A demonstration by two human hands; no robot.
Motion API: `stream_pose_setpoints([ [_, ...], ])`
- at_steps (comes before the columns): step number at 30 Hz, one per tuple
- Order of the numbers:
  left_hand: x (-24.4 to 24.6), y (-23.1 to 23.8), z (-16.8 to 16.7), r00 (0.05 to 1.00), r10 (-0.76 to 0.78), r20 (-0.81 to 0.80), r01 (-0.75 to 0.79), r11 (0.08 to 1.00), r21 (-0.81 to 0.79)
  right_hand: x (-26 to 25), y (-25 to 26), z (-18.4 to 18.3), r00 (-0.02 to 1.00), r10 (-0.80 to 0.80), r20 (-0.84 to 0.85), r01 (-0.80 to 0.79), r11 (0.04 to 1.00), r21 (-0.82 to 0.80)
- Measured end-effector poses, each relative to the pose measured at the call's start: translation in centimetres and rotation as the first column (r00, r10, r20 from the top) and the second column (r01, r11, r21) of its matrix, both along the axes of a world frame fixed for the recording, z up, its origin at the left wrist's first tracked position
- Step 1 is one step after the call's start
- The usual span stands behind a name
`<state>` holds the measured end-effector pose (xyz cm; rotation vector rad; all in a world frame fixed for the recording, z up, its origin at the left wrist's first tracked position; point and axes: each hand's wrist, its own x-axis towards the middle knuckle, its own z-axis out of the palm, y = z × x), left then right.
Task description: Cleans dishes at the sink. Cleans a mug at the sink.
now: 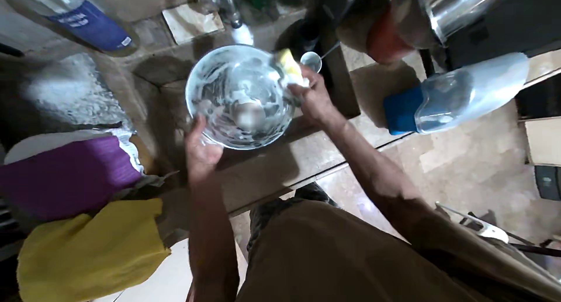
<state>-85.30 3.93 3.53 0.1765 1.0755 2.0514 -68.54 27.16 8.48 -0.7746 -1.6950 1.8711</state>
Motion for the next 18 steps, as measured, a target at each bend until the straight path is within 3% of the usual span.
stream_pose_setpoints([
  [2,-2.8,0.7,3.0,0.954,-0.207,-0.218,0.178,0.974,-0.142,-1.8,2.1,3.0,0.968,0.246,0.056,-0.253,0.941,0.224],
  [5,-4.5,3.6,6.9,0.744,-0.430,-0.512,0.297,0.898,-0.323,-5.2,2.4,6.1,0.841,0.488,0.232,-0.532,0.674,0.513],
  [7,-3.9,4.3,6.5,0.753,-0.380,-0.537,0.229,0.917,-0.327,-6.1,2.1,6.0,0.837,0.460,0.297,-0.534,0.565,0.629],
  [8,-3.6,4.1,5.7,0.800,-0.307,-0.515,0.178,0.942,-0.285,-5.9,2.1,5.5,0.868,0.401,0.293,-0.487,0.573,0.659],
  [10,-2.5,3.2,3.4,0.910,-0.114,-0.398,0.060,0.987,-0.148,-4.3,1.6,3.1,0.962,0.208,0.175,-0.271,0.691,0.670],
  [13,-1.0,2.7,0.0,0.985,0.138,-0.108,-0.125,0.985,0.119,-1.2,-2.6,-1.5,0.986,-0.168,0.005,0.145,0.867,0.476],
  [15,-0.1,3.5,-1.1,0.982,0.184,0.031,-0.186,0.957,0.222,-0.1,-6.7,-3.8,0.933,-0.356,0.059,0.337,0.918,0.208],
  [16,0.0,4.0,-1.5,0.978,0.192,0.080,-0.206,0.944,0.257,0.3,-8.4,-4.6,0.920,-0.372,0.125,0.369,0.928,0.050],
  [18,-0.7,4.7,-1.9,0.973,0.192,0.130,-0.224,0.923,0.314,1.1,-9.8,-4.9,0.949,-0.250,0.194,0.303,0.894,-0.330],
])
